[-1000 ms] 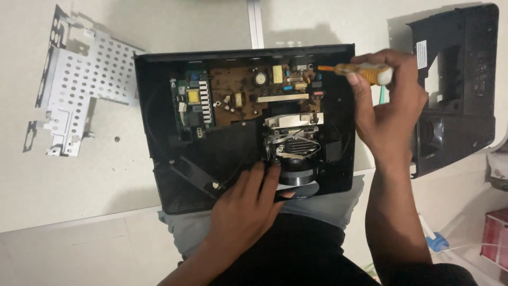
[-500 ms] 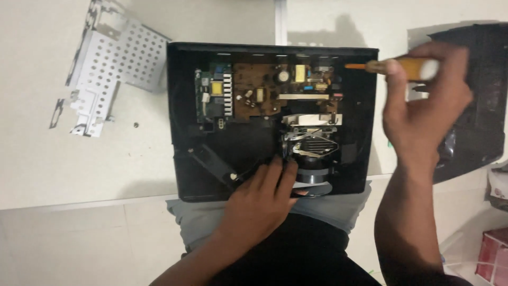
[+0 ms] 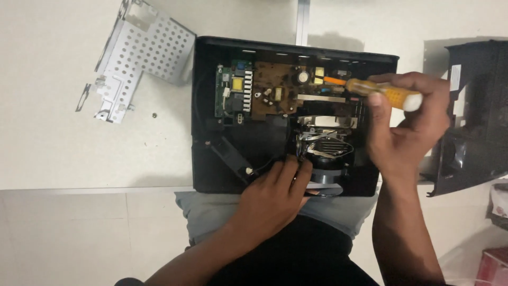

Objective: Disassembling and repairing the internal components of a projector using a screwdriver and manual repositioning of parts.

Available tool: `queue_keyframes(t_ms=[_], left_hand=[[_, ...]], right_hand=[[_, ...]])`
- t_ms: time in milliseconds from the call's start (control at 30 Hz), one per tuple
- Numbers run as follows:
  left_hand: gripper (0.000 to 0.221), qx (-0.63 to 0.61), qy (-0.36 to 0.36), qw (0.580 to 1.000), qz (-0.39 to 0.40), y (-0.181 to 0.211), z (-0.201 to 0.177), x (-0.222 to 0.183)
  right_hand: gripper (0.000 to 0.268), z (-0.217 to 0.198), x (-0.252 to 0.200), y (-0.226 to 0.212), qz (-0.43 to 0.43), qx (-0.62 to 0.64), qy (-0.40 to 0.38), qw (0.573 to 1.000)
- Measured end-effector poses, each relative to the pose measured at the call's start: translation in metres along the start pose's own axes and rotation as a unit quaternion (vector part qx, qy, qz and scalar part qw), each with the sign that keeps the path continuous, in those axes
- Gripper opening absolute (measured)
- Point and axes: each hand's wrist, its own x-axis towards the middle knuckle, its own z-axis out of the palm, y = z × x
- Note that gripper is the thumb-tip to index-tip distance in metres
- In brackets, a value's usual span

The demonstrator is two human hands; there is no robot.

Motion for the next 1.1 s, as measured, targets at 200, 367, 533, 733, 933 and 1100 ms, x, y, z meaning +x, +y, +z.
queue_keyframes(t_ms=[200, 367, 533, 733, 933, 1100], left_hand=[[0.08, 0.005, 0.016, 1.0, -0.005, 0.002, 0.006, -0.001], [0.079, 0.006, 0.019, 1.0, -0.005, 0.002, -0.001, 0.002], [0.077, 0.012, 0.021, 1.0, -0.011, 0.002, -0.001, 0.002], [0.078, 0.018, 0.037, 0.999, -0.004, 0.002, 0.002, 0.002], [0.077, 0.022, 0.024, 0.999, 0.0, 0.002, 0.002, 0.001], [0.07, 0.002, 0.022, 1.0, -0.007, 0.003, 0.003, 0.002]], right_hand=[[0.022, 0.009, 0.001, 0.022, -0.113, -0.079, -0.041, 0.99], [0.02, 0.008, 0.002, 0.015, -0.098, -0.1, -0.057, 0.989], [0.02, 0.003, 0.001, 0.009, -0.068, -0.114, -0.05, 0.99], [0.02, 0.009, 0.0, 0.02, -0.087, -0.041, -0.04, 0.995], [0.018, 0.006, 0.0, 0.02, -0.083, -0.075, -0.051, 0.992], [0.02, 0.003, 0.0, 0.029, -0.067, -0.063, -0.045, 0.995]])
